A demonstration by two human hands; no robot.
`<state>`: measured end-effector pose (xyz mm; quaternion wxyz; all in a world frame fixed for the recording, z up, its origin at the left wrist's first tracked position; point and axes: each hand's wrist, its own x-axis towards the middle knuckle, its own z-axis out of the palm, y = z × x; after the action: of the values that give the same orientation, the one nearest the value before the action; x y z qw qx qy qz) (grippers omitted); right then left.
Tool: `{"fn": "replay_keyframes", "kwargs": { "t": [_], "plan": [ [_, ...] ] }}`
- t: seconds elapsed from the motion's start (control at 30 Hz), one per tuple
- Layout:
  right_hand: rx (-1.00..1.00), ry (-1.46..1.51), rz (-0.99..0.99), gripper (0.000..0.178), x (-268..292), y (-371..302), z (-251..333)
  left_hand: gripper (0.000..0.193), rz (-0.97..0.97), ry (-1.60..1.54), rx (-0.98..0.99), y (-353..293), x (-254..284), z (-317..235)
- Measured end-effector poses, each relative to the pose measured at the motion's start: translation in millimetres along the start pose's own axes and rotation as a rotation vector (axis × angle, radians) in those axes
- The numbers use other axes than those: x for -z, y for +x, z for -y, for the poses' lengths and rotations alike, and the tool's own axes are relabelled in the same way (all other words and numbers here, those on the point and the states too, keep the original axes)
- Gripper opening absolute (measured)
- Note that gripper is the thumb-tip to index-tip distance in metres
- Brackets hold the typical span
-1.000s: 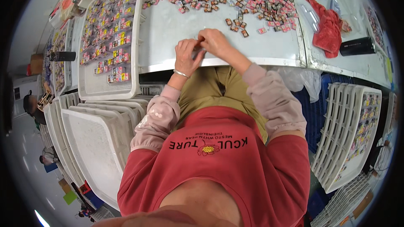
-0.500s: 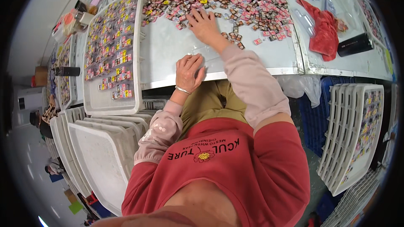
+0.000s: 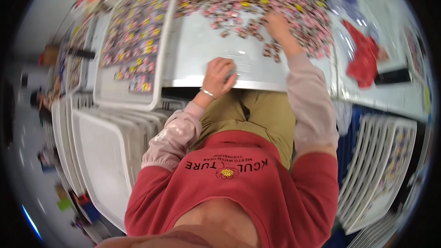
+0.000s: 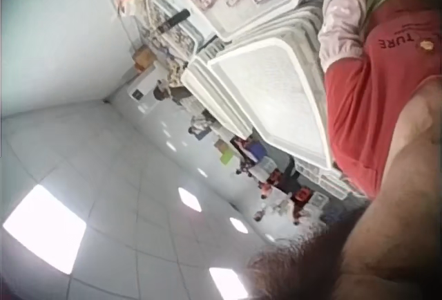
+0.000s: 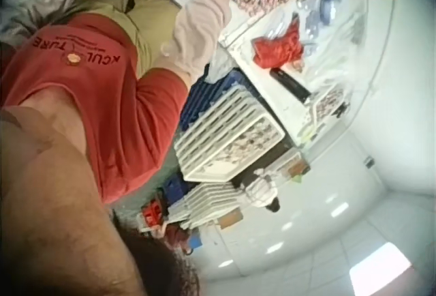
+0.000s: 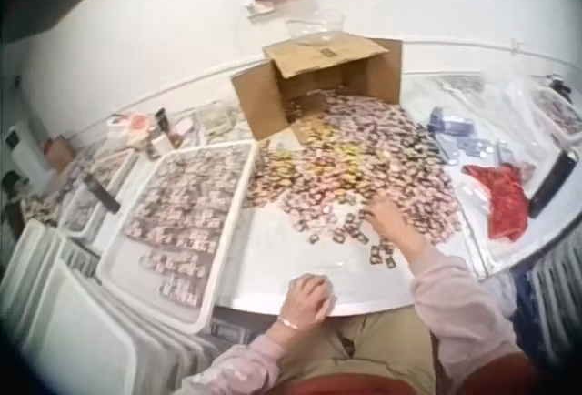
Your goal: The recorder is picking up small plastic toy-like items from a large pile on a table and arranging them into individual compartments of a sorting tray.
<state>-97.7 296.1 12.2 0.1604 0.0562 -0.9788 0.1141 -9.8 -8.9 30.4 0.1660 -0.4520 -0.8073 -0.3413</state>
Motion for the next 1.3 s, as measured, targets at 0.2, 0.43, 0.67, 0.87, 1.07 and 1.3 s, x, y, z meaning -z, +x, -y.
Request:
{"fn": "replay_keyframes", "kwargs": {
  "t": [0.2,0.43,0.67,0.87,1.07,1.3],
  "plan": [
    [-0.091,0.013,-0.186,0.027,0,-21,4,0.037,0.0,0.034,0.013,-3,1,-1],
    [-0.034,0.007,-0.277,0.03,15,-49,54,0.04,-0.128,0.144,0.084,-13,6,-2],
    [-0.083,-0.188,-0.257,0.029,11,-113,57,0.042,-0.174,0.208,0.166,-11,3,-3],
    [-0.142,-0.086,-0.437,0.02,2,-103,46,0.03,-0.344,0.094,0.259,-20,-11,18],
    [-0.17,0.1,-0.561,0.02,26,-112,38,0.022,-0.278,0.003,0.28,-26,26,36],
    [-0.128,0.537,-0.289,0.019,30,-17,71,0.022,-0.271,0.14,0.321,-32,16,41]
  ]
}}
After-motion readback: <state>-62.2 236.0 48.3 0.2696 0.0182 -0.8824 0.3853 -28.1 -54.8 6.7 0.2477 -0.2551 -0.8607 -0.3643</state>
